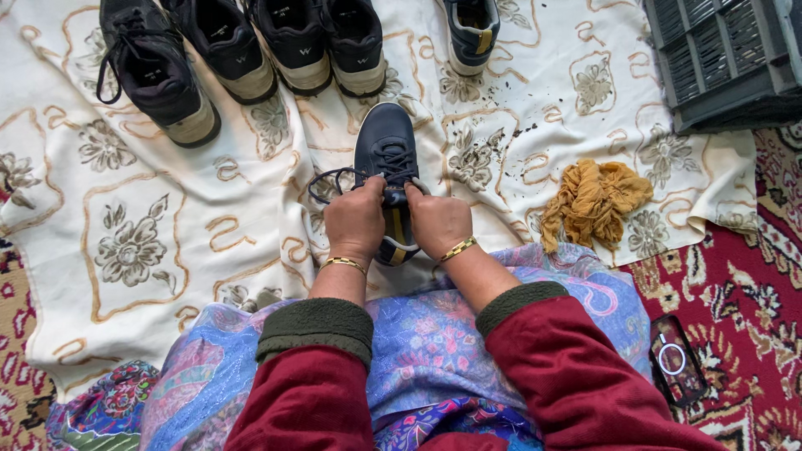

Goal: The person sits on a rug and laces a single dark blue sneaker. They thread the laces through the eyelets, pull them tight, and tie a knot, repeating the process to secure the shoe.

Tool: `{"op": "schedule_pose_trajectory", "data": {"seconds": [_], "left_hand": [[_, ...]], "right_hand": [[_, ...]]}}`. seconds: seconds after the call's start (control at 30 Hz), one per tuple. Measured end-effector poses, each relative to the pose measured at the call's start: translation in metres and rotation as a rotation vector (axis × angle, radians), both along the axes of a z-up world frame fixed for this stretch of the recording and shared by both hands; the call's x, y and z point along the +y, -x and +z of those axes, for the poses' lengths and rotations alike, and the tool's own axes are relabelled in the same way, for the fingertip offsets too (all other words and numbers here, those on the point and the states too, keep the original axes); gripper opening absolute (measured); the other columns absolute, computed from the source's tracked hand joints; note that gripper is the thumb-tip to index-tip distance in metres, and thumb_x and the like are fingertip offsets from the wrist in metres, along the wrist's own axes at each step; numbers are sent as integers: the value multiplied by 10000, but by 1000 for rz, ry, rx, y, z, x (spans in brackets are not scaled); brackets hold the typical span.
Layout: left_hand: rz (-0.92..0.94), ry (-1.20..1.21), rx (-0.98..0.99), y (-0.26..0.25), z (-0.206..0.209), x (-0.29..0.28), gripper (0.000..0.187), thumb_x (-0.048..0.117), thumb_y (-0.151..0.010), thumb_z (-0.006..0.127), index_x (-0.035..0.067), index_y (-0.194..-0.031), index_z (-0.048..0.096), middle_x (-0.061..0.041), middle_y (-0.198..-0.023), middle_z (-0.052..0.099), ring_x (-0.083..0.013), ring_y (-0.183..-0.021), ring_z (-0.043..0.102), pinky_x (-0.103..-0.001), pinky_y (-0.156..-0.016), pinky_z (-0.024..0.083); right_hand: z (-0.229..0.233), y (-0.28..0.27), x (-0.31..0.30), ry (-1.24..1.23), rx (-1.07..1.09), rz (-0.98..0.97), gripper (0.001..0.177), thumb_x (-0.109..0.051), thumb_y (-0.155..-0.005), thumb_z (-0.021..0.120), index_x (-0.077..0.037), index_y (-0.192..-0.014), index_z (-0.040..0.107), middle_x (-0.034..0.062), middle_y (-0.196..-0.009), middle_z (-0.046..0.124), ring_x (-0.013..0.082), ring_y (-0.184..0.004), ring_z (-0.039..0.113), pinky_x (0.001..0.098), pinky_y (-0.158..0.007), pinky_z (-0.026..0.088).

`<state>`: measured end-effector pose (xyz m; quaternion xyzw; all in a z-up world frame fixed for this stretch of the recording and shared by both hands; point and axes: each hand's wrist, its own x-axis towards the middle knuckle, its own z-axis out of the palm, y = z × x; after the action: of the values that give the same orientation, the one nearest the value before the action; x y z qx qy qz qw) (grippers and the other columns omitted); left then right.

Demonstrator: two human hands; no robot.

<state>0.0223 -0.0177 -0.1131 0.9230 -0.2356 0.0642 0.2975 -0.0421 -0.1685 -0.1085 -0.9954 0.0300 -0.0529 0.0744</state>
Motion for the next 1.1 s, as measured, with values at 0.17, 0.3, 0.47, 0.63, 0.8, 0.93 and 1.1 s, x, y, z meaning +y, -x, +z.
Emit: {"op": "schedule_pose_trajectory", "data": {"seconds": [0.17, 0.3, 0.47, 0.63, 0.8, 0.93, 1.1], "left_hand": [[-40, -57, 27, 1, 5, -4, 322, 32, -850, 599, 165, -1132, 677, -113, -872, 745, -350, -797, 714, -495, -705, 547], [-61, -162, 144, 4, 17, -2, 386, 44, -841, 602, 128, -1215, 645, -126, -886, 746, -355, -827, 716, -497, -726, 547], [-47, -132, 272, 8, 40, 2, 335, 136, -862, 644, 173, -1194, 675, -158, -886, 738, -376, -836, 706, -509, -736, 536], [-102, -57, 137, 14, 44, 4, 328, 74, -822, 634, 183, -1116, 733, -132, -893, 752, -354, -829, 712, -494, -733, 541], [-76, -154, 15, 9, 29, 4, 318, 36, -811, 627, 146, -1091, 731, -123, -820, 740, -326, -781, 706, -471, -728, 527], [-31, -56, -75, 5, 15, 4, 318, 23, -835, 615, 158, -1099, 729, -98, -795, 727, -307, -767, 692, -452, -754, 514], [16, -67, -106, -4, 0, 2, 396, 39, -863, 622, 159, -1230, 715, -80, -740, 701, -290, -722, 665, -436, -722, 501]], "right_hand": [[1, 1, 2, -7, 5, -66, 309, -222, -933, 612, -182, -1220, 720, 126, -693, 720, 327, -596, 703, 467, -547, 542], [1, 3, 4, -57, -13, -73, 326, -235, -920, 620, -176, -1225, 718, 122, -696, 725, 330, -586, 701, 473, -537, 540], [2, 3, 2, -35, 3, -78, 306, -223, -956, 590, -188, -1232, 715, 126, -707, 726, 329, -591, 703, 470, -534, 540], [1, 4, 0, -26, 20, -70, 326, -196, -951, 573, -183, -1249, 704, 125, -684, 718, 328, -590, 704, 471, -536, 541], [5, 2, 3, -64, -4, -36, 345, -185, -917, 589, -158, -1244, 698, 120, -683, 717, 326, -587, 706, 475, -527, 539], [9, 0, 7, -28, 8, -47, 371, -155, -888, 595, -160, -1243, 704, 112, -692, 721, 317, -593, 710, 462, -527, 544], [10, -2, 9, -2, 2, -44, 382, -152, -888, 598, -159, -1253, 711, 107, -683, 722, 314, -574, 704, 452, -517, 545]]}}
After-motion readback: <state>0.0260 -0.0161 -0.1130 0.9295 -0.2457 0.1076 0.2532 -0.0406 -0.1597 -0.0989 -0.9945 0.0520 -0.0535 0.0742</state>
